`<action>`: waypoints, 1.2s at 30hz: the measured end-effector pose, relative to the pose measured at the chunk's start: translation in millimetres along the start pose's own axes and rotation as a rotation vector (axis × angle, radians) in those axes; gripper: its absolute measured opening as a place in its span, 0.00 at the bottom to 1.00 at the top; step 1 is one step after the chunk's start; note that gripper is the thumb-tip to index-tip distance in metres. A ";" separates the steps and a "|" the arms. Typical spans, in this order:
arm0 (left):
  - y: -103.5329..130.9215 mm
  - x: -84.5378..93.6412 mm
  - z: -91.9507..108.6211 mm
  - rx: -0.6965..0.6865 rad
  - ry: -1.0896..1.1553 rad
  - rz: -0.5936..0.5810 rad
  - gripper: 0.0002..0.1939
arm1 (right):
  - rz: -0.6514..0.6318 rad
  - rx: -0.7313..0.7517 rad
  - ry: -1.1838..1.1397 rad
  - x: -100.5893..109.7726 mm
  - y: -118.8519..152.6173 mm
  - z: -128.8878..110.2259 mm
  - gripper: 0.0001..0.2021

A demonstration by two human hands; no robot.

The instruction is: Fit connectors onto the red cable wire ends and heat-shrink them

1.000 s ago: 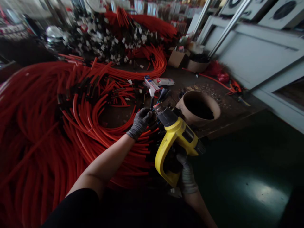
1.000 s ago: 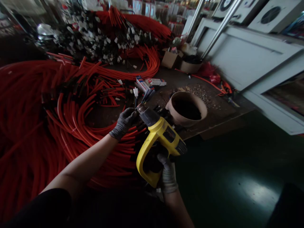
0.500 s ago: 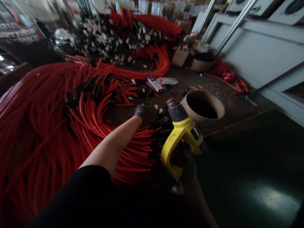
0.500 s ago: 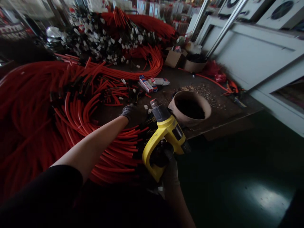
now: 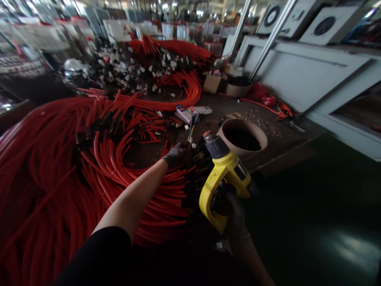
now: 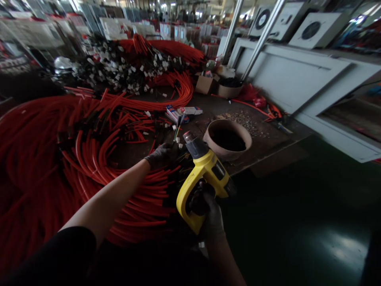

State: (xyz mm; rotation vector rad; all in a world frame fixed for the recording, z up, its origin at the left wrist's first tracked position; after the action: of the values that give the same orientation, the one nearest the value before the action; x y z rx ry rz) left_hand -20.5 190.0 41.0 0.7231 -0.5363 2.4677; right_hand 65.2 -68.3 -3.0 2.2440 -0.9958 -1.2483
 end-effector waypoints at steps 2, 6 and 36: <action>0.6 -3.6 9.7 -0.038 0.151 0.010 0.20 | -0.017 0.024 0.014 -2.6 -0.7 -2.9 0.15; 7.0 -12.1 20.3 -0.021 0.780 0.022 0.16 | 0.003 0.093 0.055 -4.3 -0.1 -7.4 0.12; 19.4 -25.5 14.7 0.084 0.992 0.120 0.23 | 0.093 -0.042 -0.046 15.2 3.8 2.0 0.21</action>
State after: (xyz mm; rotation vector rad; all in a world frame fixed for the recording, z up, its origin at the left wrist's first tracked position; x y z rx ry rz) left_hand -7.3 158.2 33.2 -0.5424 -0.0834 2.5701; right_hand 67.3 -82.1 -10.5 2.1208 -1.0678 -1.2746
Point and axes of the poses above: each hand's wrist, its own y-axis away from the middle knuckle, its own x-axis out of the back of the hand, z = x × y, the point moved 6 cm from there along -y, towards the middle knuckle, and after that the axes turned 12 degrees about -x, right-handed, at the moved point
